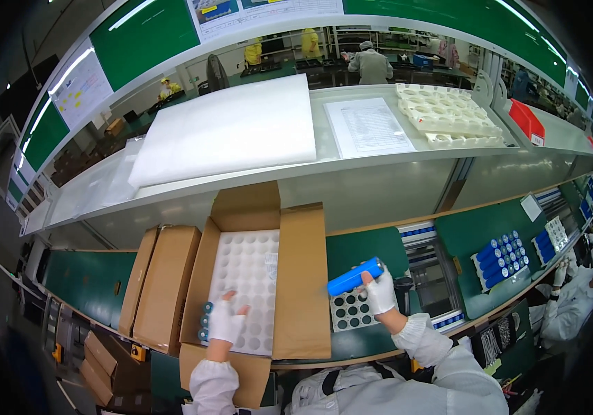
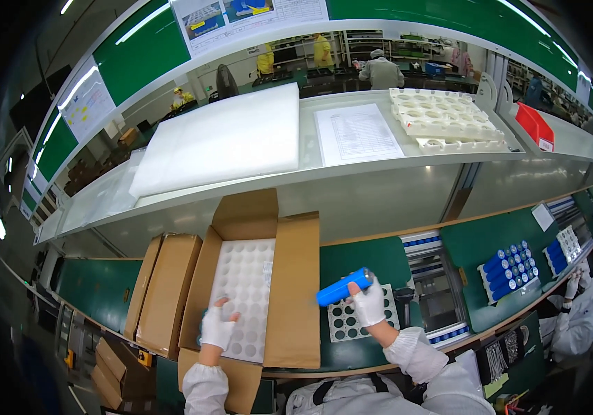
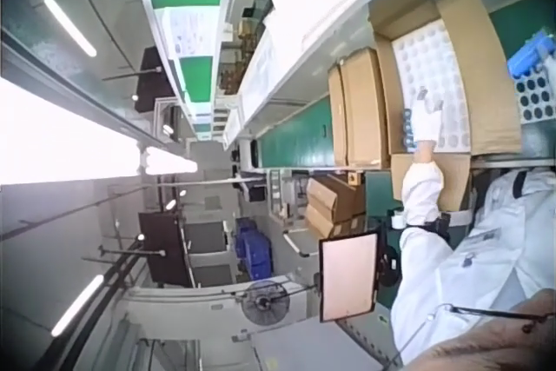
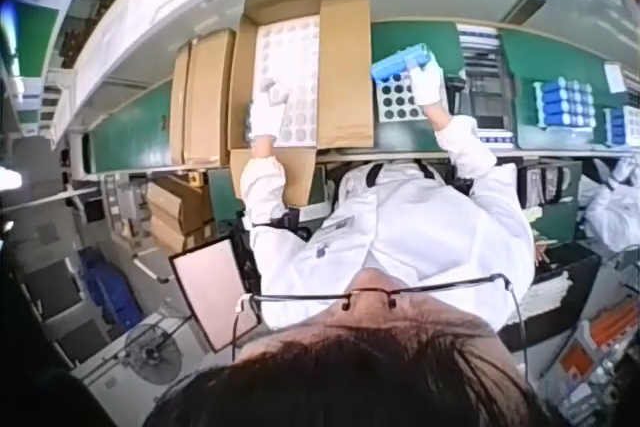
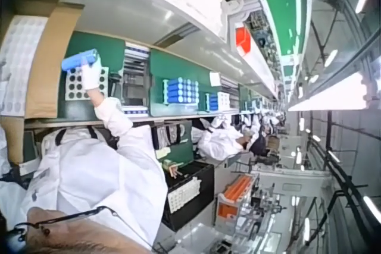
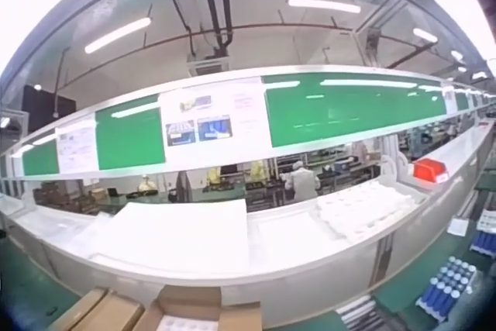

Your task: The person peels a sticker from a sheet, applies it to a tray of batteries, and sets the box aside. They then place foam and documents into a new box before scanning batteries with a handheld scanner and placing them into a tray.

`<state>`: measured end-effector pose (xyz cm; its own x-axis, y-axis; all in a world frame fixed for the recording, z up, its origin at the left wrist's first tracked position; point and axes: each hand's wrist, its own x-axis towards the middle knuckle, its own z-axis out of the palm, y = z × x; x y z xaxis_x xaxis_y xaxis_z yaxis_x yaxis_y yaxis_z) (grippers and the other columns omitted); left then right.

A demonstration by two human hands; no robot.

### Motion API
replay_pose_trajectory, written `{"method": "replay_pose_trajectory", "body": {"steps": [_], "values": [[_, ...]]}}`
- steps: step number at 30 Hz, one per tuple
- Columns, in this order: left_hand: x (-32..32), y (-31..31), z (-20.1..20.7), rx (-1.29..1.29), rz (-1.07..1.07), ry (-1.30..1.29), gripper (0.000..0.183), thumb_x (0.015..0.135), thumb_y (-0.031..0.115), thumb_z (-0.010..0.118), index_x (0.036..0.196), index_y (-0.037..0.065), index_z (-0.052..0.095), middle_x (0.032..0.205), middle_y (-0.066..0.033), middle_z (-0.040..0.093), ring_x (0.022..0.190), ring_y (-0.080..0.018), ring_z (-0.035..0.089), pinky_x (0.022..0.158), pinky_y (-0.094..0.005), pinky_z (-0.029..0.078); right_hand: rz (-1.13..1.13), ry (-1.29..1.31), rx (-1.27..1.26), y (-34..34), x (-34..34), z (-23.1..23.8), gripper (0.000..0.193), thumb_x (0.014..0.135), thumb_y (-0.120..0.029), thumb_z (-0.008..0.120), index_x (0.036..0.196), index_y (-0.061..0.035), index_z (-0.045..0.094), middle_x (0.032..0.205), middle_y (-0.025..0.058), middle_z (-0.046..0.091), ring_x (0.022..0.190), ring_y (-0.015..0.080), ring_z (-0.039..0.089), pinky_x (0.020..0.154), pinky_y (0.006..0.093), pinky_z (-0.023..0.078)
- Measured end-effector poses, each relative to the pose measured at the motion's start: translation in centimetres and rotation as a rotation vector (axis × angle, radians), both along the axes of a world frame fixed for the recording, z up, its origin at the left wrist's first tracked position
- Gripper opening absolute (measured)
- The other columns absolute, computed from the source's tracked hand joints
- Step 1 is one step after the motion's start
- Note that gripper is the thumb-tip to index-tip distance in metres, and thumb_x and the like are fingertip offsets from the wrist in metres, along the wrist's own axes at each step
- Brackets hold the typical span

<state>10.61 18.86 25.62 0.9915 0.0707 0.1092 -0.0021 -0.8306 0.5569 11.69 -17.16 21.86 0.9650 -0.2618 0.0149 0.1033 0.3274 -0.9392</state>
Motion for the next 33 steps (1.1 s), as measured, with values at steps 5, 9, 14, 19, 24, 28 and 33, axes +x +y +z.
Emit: {"method": "replay_pose_trajectory", "body": {"steps": [5, 9, 14, 19, 24, 28, 33], "values": [[1.7, 7.9, -6.6, 0.409, 0.209, 0.036, 0.06, 0.077, 0.027, 0.075, 0.129, 0.008, 0.052, 0.132, -0.0167, 0.054, 0.116, -0.0369, 0.056, 0.098, -0.0446, 0.046, -0.157, -0.009, -0.825, -1.7, 2.7, -7.0, 0.046, 0.073, -0.025, 0.081, 0.104, 0.001, 0.059, 0.09, 0.0185, 0.067, 0.082, 0.0311, 0.067, 0.077, 0.0392, 0.053], [2.8, 7.8, -6.9, 0.24, 0.366, 0.334, 0.062, 0.079, 0.027, 0.075, 0.132, 0.01, 0.049, 0.129, -0.0176, 0.057, 0.115, -0.0373, 0.057, 0.096, -0.045, 0.048, 0.019, 0.077, -0.919, 0.2, 2.9, -11.2, 0.05, 0.074, -0.029, 0.08, 0.11, -0.0016, 0.06, 0.095, 0.0205, 0.068, 0.089, 0.0369, 0.066, 0.078, 0.0407, 0.053], [3.0, 9.8, -8.9, 0.153, 0.484, 0.336, 0.054, 0.077, 0.025, 0.076, 0.124, 0.008, 0.055, 0.113, -0.0199, 0.065, 0.106, -0.0384, 0.062, 0.09, -0.0441, 0.05, 0.053, 0.118, -1.046, 2.6, 3.4, -12.0, 0.05, 0.079, -0.031, 0.075, 0.116, -0.0015, 0.058, 0.107, 0.0231, 0.064, 0.096, 0.0397, 0.063, 0.081, 0.0439, 0.052], [3.2, 9.4, -8.4, 0.121, 0.49, 0.246, 0.045, 0.075, 0.024, 0.078, 0.113, 0.006, 0.062, 0.106, -0.0216, 0.067, 0.101, -0.0389, 0.064, 0.086, -0.043, 0.051, 0.062, 0.192, -1.028, 2.4, 3.8, -11.3, 0.053, 0.08, -0.032, 0.074, 0.118, -0.0003, 0.056, 0.107, 0.0236, 0.064, 0.097, 0.0407, 0.062, 0.083, 0.0438, 0.051], [3.2, 8.9, -7.5, 0.129, 0.535, 0.259, 0.043, 0.075, 0.023, 0.078, 0.111, 0.007, 0.063, 0.106, -0.0207, 0.067, 0.1, -0.038, 0.065, 0.085, -0.0434, 0.052, 0.125, 0.201, -1.097, 2.1, 4.0, -11.4, 0.051, 0.08, -0.033, 0.074, 0.117, -0.0014, 0.057, 0.106, 0.0236, 0.065, 0.097, 0.0407, 0.063, 0.083, 0.0436, 0.051], [3.1, 8.2, -6.6, 0.116, 0.549, 0.241, 0.041, 0.076, 0.023, 0.078, 0.11, 0.007, 0.064, 0.106, -0.0202, 0.068, 0.099, -0.0377, 0.065, 0.085, -0.0433, 0.052, 0.115, 0.199, -1.106, 2.1, 4.0, -10.8, 0.049, 0.08, -0.033, 0.073, 0.115, -0.0024, 0.058, 0.106, 0.0237, 0.065, 0.096, 0.0411, 0.063, 0.082, 0.044, 0.051], [3.0, 8.4, -6.6, 0.053, 0.626, 0.163, 0.039, 0.077, 0.022, 0.077, 0.11, 0.006, 0.063, 0.103, -0.0212, 0.068, 0.097, -0.0382, 0.065, 0.084, -0.0439, 0.052, 0.168, 0.277, -1.151, 2.7, 4.3, -9.1, 0.043, 0.08, -0.033, 0.072, 0.107, -0.0027, 0.057, 0.103, 0.0236, 0.064, 0.094, 0.0431, 0.062, 0.081, 0.0455, 0.051]]}}
